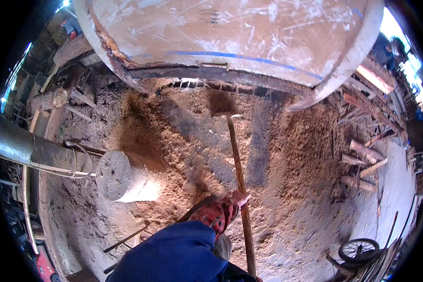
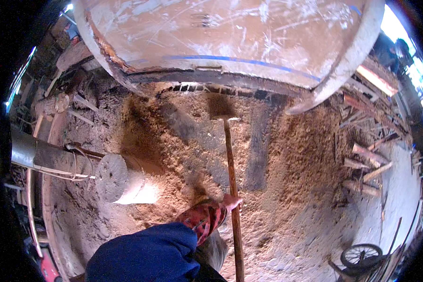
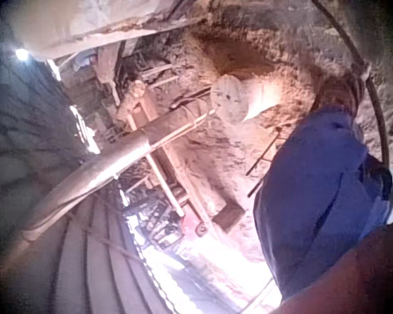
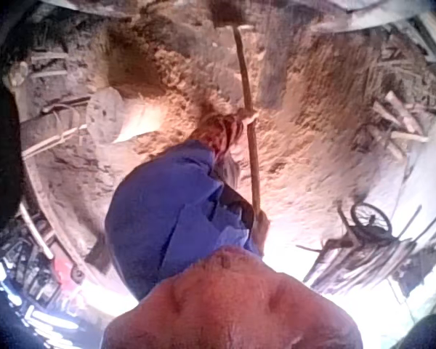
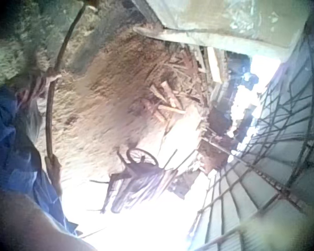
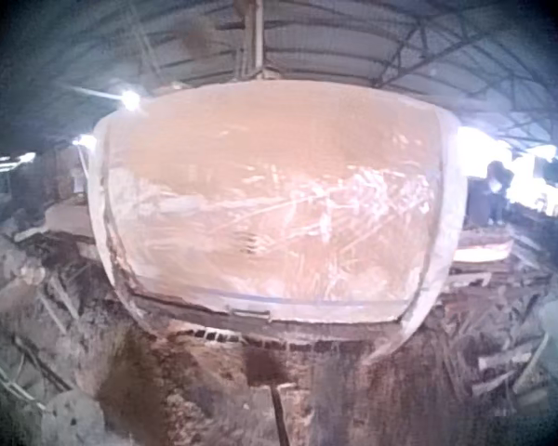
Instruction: The person uses a shovel to move sawdust on the floor of a workshop. Then, the person picks up several pieces of wood from the floor and stacks them onto a cart.
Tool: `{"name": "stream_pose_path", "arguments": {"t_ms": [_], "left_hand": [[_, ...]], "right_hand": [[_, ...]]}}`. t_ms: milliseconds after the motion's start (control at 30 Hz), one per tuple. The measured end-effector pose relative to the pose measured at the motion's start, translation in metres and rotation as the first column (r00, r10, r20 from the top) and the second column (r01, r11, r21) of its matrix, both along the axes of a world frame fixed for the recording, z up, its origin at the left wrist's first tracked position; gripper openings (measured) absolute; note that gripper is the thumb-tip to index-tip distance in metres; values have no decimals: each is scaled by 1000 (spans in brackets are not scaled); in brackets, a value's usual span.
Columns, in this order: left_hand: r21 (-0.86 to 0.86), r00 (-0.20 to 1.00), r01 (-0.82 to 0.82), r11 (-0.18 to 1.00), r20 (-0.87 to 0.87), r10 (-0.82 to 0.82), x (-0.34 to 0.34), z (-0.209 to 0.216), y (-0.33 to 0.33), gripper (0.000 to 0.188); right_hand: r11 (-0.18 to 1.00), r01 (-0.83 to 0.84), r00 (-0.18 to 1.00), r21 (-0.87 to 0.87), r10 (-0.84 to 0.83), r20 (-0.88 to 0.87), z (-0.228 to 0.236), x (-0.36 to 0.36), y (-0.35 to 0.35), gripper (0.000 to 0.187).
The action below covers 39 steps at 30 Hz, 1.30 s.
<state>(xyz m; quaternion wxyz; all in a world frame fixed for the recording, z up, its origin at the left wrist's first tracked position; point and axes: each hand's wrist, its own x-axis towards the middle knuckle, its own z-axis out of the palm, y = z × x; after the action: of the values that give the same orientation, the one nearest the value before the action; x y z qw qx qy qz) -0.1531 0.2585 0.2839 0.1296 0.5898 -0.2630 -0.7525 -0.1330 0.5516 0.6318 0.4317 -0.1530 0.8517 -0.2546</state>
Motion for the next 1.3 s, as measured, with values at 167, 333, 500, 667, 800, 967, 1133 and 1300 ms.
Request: {"name": "stream_pose_path", "arguments": {"t_ms": [167,333,500,667,800,967,1133,1300], "left_hand": [[-86,962,258,962,115,-247,-9,50,-23,29],[-34,993,11,999,-115,-15,-27,33,-42,30],[-163,992,121,979,-22,-126,-31,92,-82,41],[-39,992,-73,997,-108,69,-45,106,-117,61],[41,915,-148,988,-374,152,-33,142,-140,63],[-59,797,-185,981,-593,115,-4,138,-123,41],[-605,937,-144,783,-338,-88,36,204,-84,65],[-973,989,-139,185,-128,71,36,271,-52,82]], "right_hand": [[989,125,992,-75,-126,-15,17,0,-21,25],[935,343,905,86,-354,237,21,-34,-19,39],[846,412,778,339,-520,353,59,-61,-56,37],[939,21,991,-344,24,128,90,-54,-98,42],[980,26,999,-197,-33,-32,106,-74,-123,52],[975,-182,981,-128,170,-96,128,-100,-172,37],[685,-633,771,-361,517,-372,131,-109,-193,34],[309,-846,526,-435,620,-582,141,-109,-212,32]]}}
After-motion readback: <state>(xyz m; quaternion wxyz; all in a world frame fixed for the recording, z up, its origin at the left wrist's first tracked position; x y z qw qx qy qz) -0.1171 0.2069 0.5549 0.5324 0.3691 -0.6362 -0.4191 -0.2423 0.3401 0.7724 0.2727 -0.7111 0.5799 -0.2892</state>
